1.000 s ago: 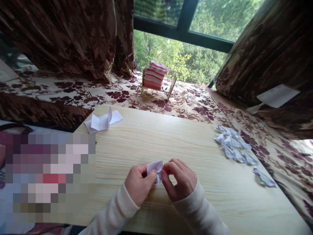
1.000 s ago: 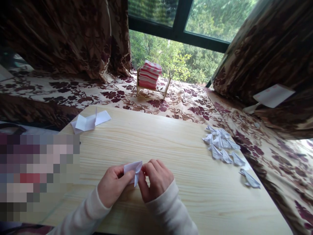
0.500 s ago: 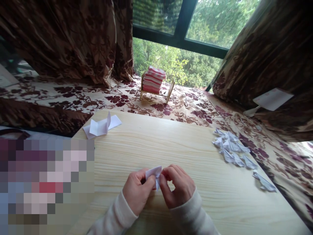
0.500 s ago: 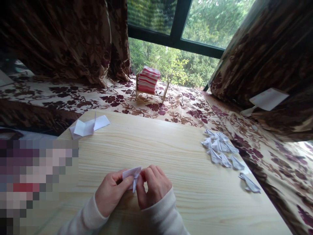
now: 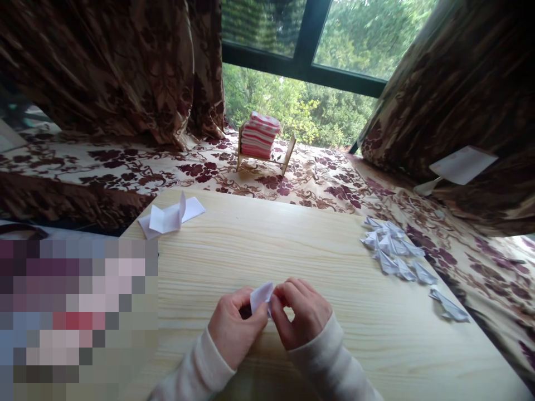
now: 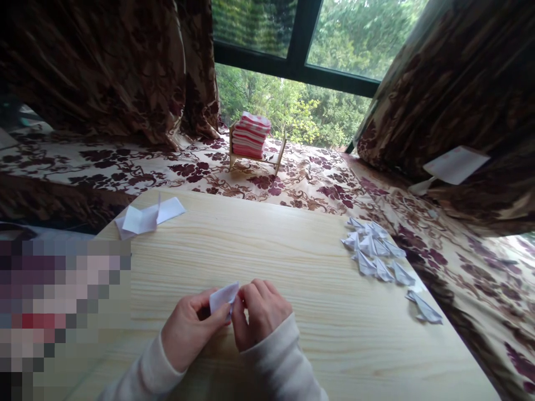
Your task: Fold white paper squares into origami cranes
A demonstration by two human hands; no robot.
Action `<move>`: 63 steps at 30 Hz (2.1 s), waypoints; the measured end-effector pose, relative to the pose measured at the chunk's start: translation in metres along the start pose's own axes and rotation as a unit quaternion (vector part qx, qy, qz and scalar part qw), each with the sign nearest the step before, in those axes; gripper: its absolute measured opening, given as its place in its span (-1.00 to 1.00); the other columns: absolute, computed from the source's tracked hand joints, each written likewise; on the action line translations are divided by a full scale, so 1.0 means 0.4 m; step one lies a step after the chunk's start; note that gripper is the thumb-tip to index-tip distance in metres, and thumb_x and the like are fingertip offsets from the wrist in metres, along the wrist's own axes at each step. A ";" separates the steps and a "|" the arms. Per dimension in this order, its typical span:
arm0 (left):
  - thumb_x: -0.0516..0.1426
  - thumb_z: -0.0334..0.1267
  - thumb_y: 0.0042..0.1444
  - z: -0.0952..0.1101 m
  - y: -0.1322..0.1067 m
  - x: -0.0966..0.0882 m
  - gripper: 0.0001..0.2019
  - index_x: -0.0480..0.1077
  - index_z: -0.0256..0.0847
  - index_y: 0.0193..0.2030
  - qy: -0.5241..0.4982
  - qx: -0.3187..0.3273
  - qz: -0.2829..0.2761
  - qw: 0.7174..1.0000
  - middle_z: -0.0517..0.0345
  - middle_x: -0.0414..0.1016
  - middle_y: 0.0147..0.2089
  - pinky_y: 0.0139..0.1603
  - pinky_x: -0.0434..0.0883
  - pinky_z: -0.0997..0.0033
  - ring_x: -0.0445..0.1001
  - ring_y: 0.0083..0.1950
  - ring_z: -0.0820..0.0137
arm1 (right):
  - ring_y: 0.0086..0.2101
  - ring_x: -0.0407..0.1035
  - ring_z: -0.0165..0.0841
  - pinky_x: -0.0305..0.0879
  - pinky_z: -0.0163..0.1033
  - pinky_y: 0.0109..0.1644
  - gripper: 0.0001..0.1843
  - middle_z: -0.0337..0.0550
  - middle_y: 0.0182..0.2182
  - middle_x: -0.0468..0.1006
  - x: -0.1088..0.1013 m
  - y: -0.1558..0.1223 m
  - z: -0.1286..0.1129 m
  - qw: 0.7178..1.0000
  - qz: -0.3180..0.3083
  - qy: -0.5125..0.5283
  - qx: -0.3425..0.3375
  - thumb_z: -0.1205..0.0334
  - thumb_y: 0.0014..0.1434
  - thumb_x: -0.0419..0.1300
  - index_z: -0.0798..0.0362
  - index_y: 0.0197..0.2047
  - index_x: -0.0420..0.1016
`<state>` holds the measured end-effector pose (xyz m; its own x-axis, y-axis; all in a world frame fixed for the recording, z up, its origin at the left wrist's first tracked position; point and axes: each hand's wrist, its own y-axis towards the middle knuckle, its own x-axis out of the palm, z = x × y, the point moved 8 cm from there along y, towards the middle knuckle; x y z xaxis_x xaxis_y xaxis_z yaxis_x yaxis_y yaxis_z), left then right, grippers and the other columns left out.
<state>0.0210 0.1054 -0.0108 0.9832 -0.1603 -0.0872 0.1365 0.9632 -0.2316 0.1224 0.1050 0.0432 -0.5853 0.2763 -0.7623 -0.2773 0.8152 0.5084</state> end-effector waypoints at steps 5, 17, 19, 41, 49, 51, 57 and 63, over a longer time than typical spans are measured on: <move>0.09 -0.16 -0.06 0.006 0.003 0.001 -0.78 0.33 -0.31 -0.53 0.020 -0.012 0.014 1.000 0.22 0.21 -0.57 -0.48 0.17 0.49 0.19 -0.49 0.47 | -0.54 0.18 -0.43 0.04 -0.32 -0.48 -0.82 -0.24 -0.62 0.29 -0.001 0.001 -0.002 1.000 -0.017 -0.002 -0.013 0.36 0.06 0.01 0.05 -0.56 0.25; 0.07 -0.18 -0.07 0.002 0.001 0.000 -0.79 0.33 -0.29 -0.54 0.027 -0.023 0.031 0.999 0.30 0.11 -0.62 -0.52 0.12 0.51 0.12 -0.54 0.51 | -0.54 0.18 -0.42 0.05 -0.32 -0.48 -0.84 -0.24 -0.61 0.29 -0.008 -0.001 -0.006 1.000 -0.009 0.000 -0.028 0.37 0.06 0.01 0.05 -0.54 0.27; 0.07 -0.17 -0.07 0.004 0.001 -0.003 -0.79 0.35 -0.29 -0.53 0.027 -0.018 0.036 0.999 0.29 0.13 -0.62 -0.52 0.13 0.51 0.13 -0.54 0.51 | -0.54 0.18 -0.42 0.05 -0.32 -0.48 -0.84 -0.24 -0.61 0.30 -0.010 -0.002 -0.006 1.000 -0.008 0.004 -0.025 0.37 0.06 0.01 0.05 -0.53 0.27; 0.06 -0.22 -0.07 0.007 -0.007 -0.004 -0.82 0.28 -0.27 -0.58 -0.006 -0.016 0.044 0.999 0.25 0.22 -0.60 -0.49 0.17 0.51 0.20 -0.52 0.49 | -0.59 0.19 -0.49 0.13 -0.38 -0.57 -0.94 -0.28 -0.60 0.31 0.037 -0.038 0.065 0.942 -0.015 0.291 0.164 0.29 0.02 0.10 0.07 -0.46 0.36; 0.04 -0.21 -0.02 0.009 -0.007 -0.005 -0.78 0.34 -0.31 -0.54 0.013 0.000 0.024 1.000 0.23 0.22 -0.59 -0.49 0.17 0.49 0.19 -0.51 0.48 | -0.57 0.12 -0.48 0.10 -0.35 -0.51 -0.87 -0.30 -0.62 0.23 0.040 -0.014 0.054 0.953 -0.043 0.282 0.102 0.32 0.05 0.06 0.07 -0.52 0.30; 0.04 -0.20 -0.02 0.007 -0.003 -0.004 -0.79 0.35 -0.32 -0.51 0.018 -0.006 0.000 1.000 0.22 0.25 -0.57 -0.48 0.19 0.49 0.22 -0.49 0.47 | -0.56 0.13 -0.47 0.11 -0.35 -0.50 -0.86 -0.29 -0.62 0.24 0.040 -0.001 0.050 0.953 -0.077 0.280 0.089 0.32 0.05 0.07 0.07 -0.53 0.30; 0.05 -0.24 -0.01 0.021 -0.002 0.000 -0.81 0.33 -0.29 -0.55 0.050 0.010 -0.068 0.996 0.26 0.21 -0.61 -0.53 0.15 0.51 0.19 -0.54 0.50 | -0.55 0.15 -0.46 0.13 -0.34 -0.47 -0.84 -0.26 -0.62 0.27 0.035 0.011 0.031 0.949 -0.149 0.271 0.055 0.31 0.05 0.08 0.08 -0.55 0.28; 0.08 -0.29 -0.04 0.034 -0.010 -0.003 -0.79 0.33 -0.30 -0.63 0.017 0.033 -0.024 0.999 0.24 0.21 -0.59 -0.52 0.15 0.53 0.20 -0.52 0.51 | -0.59 0.12 -0.48 0.05 -0.35 -0.53 -0.67 -0.29 -0.67 0.21 0.059 0.009 0.057 0.942 -0.130 0.286 0.117 0.19 0.13 0.00 0.08 -0.63 0.25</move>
<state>0.0208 0.1047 0.0035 0.9707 -0.2129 -0.1113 0.1922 0.9663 -0.1714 0.1250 0.1258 0.0181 -0.8542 -0.2141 -0.4738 -0.3325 0.9255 0.1813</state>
